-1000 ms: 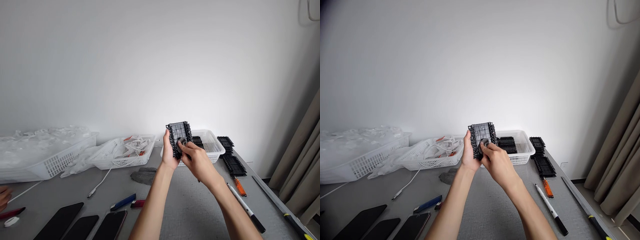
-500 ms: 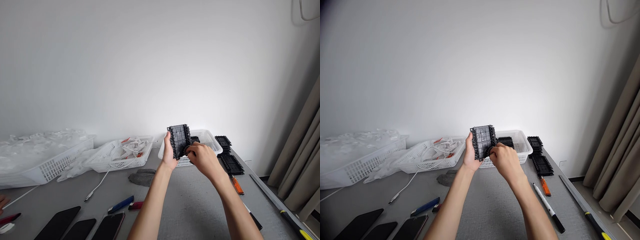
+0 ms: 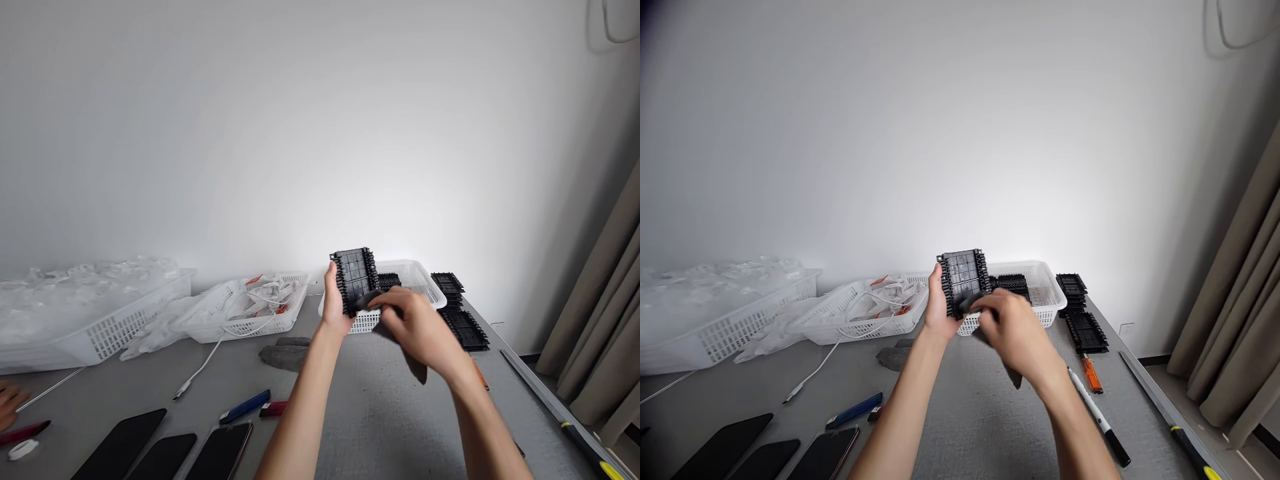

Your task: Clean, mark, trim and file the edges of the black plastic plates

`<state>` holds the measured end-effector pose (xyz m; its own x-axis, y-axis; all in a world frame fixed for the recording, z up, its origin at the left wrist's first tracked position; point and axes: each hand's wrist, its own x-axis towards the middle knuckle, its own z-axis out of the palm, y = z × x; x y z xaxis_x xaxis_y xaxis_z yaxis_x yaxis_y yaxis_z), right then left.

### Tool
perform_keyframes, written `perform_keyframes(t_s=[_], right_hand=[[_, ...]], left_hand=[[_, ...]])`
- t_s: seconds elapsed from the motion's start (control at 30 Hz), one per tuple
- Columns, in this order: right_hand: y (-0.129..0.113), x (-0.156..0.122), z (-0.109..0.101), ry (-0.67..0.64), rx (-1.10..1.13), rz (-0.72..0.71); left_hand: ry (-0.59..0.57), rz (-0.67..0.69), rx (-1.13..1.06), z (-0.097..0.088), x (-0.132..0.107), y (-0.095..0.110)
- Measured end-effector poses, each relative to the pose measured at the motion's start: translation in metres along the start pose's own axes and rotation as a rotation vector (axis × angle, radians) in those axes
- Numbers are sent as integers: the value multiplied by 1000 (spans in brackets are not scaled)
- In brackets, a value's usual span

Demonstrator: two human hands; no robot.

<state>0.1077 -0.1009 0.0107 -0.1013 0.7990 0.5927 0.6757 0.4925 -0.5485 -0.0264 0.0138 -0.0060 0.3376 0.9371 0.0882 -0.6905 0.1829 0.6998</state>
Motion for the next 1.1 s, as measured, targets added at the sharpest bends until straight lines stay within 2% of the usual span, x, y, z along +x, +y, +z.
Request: perform_keyframes(t_s=[0.1,0.17,0.23,0.37,0.43,0.53,0.67,0.73,0.83,0.9,0.97,1.1], right_hand=[[9,-11,-26,216,-272,167],[24,-18,-39,239,-456,317],[44,-26,-49,131,-584,459],[92,-60,-62,-168,-678,659],[115,-86,-66,-250,-696,764],[142,-127,-65,-283,-739,898],[163,-168,-52,-292,-778,977],[166,-178,-43,-239,-824,971],[159,-184,-27,-101,-922,824],[150,-183,-14,-71,-915,701],[141,-182,-1,-134,-847,666],[139,-184,19,-275,-789,730]], left_hand=[[61,1,-51,-1,0,5],[78,-6,-99,0,-1,7],[14,-42,-144,2,-2,9],[-183,-100,-194,5,-4,9],[-240,-108,-210,5,-4,8],[-282,-134,-223,5,-3,6],[-298,-134,-226,4,-3,4],[-302,-121,-225,5,-5,6],[-306,-112,-225,5,-7,9],[-303,-107,-224,5,-9,11],[-300,-96,-224,6,-12,14],[-297,-68,-223,9,-18,19]])
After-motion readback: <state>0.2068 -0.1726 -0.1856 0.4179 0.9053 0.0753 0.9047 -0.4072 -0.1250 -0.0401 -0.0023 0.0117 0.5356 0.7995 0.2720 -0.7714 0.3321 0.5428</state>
